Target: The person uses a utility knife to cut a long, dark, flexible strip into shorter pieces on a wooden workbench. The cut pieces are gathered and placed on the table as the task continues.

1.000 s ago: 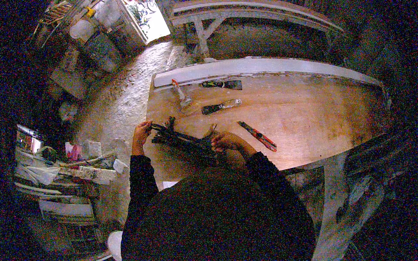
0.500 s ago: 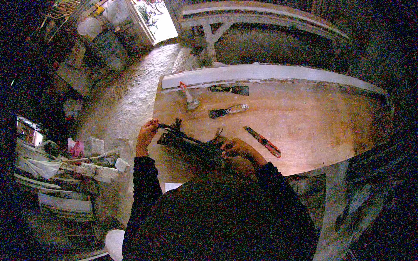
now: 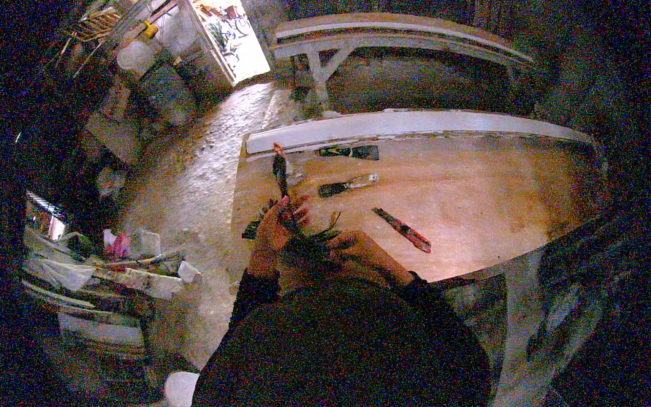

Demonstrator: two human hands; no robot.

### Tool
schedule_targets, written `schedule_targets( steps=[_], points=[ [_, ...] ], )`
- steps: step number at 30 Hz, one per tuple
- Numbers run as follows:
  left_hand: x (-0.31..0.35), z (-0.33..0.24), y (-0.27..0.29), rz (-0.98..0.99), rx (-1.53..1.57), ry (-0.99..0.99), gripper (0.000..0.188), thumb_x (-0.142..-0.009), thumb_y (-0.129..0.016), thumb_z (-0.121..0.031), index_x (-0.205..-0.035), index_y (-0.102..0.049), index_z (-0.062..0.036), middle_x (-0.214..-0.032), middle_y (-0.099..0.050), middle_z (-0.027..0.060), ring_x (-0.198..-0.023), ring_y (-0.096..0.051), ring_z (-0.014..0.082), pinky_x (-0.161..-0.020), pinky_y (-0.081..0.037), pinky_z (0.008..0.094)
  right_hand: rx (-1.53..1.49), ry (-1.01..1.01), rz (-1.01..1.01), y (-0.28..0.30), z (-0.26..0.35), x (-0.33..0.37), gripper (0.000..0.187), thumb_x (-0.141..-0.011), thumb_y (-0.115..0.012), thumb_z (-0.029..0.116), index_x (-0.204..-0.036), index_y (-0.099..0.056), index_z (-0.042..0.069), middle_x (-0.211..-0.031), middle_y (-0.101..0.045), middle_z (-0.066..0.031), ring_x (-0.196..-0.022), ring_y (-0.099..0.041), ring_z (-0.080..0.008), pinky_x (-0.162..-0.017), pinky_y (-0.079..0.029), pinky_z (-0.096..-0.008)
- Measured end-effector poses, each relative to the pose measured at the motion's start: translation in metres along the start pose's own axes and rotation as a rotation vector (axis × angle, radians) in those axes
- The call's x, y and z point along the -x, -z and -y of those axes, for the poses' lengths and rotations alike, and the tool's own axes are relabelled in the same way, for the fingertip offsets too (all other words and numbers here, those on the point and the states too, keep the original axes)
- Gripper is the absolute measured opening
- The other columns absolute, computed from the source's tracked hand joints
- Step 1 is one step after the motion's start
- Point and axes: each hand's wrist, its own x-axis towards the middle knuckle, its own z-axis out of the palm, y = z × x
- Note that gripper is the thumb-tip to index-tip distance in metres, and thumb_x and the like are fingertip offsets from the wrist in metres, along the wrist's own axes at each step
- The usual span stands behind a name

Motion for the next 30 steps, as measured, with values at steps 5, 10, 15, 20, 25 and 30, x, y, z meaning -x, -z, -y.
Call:
schedule_targets(
  steps=[5, 10, 15, 20, 25, 30],
  points=[
    [-0.005, -0.02, 0.002, 0.023, -0.039, -0.106, 0.037, -0.084, -0.049, -0.031, -0.111, -0.046, -0.0067, -0.062, -0.035, -0.0049, -0.053, -0.032, 0.0064, -0.054, -0.034, 0.0231, -0.009, -0.034, 0.017, 0.007, -0.015, 0.013, 0.016, -0.074, -0.061, 0.007, -0.088, -0.059, -0.001, -0.077, -0.061, -0.0024, -0.068, -0.055, -0.0079, -0.06, -0.043, -0.0214],
    [-0.008, -0.015, 0.002, 0.052, -0.002, -0.139, 0.025, -0.083, -0.047, -0.037, -0.088, -0.047, -0.0126, -0.058, -0.031, -0.0051, -0.046, -0.028, 0.0063, -0.043, -0.027, 0.0208, -0.049, -0.057, -0.017, 0.001, -0.019, 0.022, 0.015, -0.076, -0.06, 0.007, -0.089, -0.059, -0.001, -0.079, -0.061, -0.003, -0.068, -0.055, -0.0083, -0.063, -0.044, -0.0217],
    [0.0, -0.009, -0.008, 0.038, -0.094, -0.178, 0.035, -0.08, -0.042, -0.05, -0.076, -0.041, -0.0149, -0.055, -0.028, -0.0053, -0.042, -0.023, 0.006, -0.037, -0.021, 0.0208, 0.137, -0.022, 0.048, 0.011, -0.014, 0.032, 0.019, -0.076, -0.06, 0.011, -0.091, -0.059, -0.001, -0.083, -0.061, -0.0041, -0.075, -0.055, -0.0101, -0.069, -0.044, -0.0249],
    [0.014, -0.012, -0.016, 0.232, -0.101, -0.06, 0.049, -0.073, -0.038, -0.063, -0.072, -0.037, -0.0147, -0.054, -0.026, -0.0054, -0.041, -0.023, 0.0061, -0.037, -0.019, 0.0204, 0.17, 0.051, -0.176, 0.062, 0.006, 0.053, 0.023, -0.08, -0.056, 0.018, -0.093, -0.058, -0.001, -0.087, -0.06, -0.0062, -0.081, -0.055, -0.0133, -0.076, -0.043, -0.0257],
    [0.025, -0.015, -0.027, 0.189, -0.211, -0.06, 0.053, -0.071, -0.036, -0.066, -0.076, -0.04, -0.0136, -0.059, -0.033, -0.0037, -0.045, -0.029, 0.007, -0.039, -0.024, 0.0199, 1.26, -0.032, -0.857, 0.107, -0.043, 0.068, 0.032, -0.068, -0.064, 0.018, -0.096, -0.053, 0.008, -0.091, -0.057, -0.0109, -0.085, -0.052, -0.0301, -0.073, -0.042, -0.0371],
    [0.036, -0.017, -0.046, -0.062, -0.233, -0.037, 0.042, -0.083, -0.036, -0.052, -0.078, -0.044, -0.0114, -0.057, -0.036, -0.0017, -0.045, -0.033, 0.0096, -0.039, -0.028, 0.0228, 1.096, -0.175, -0.772, 0.115, -0.068, 0.073, 0.035, -0.062, -0.066, 0.018, -0.093, -0.053, 0.008, -0.091, -0.056, -0.0139, -0.08, -0.05, -0.0334, -0.069, -0.042, -0.0393]
  ],
)
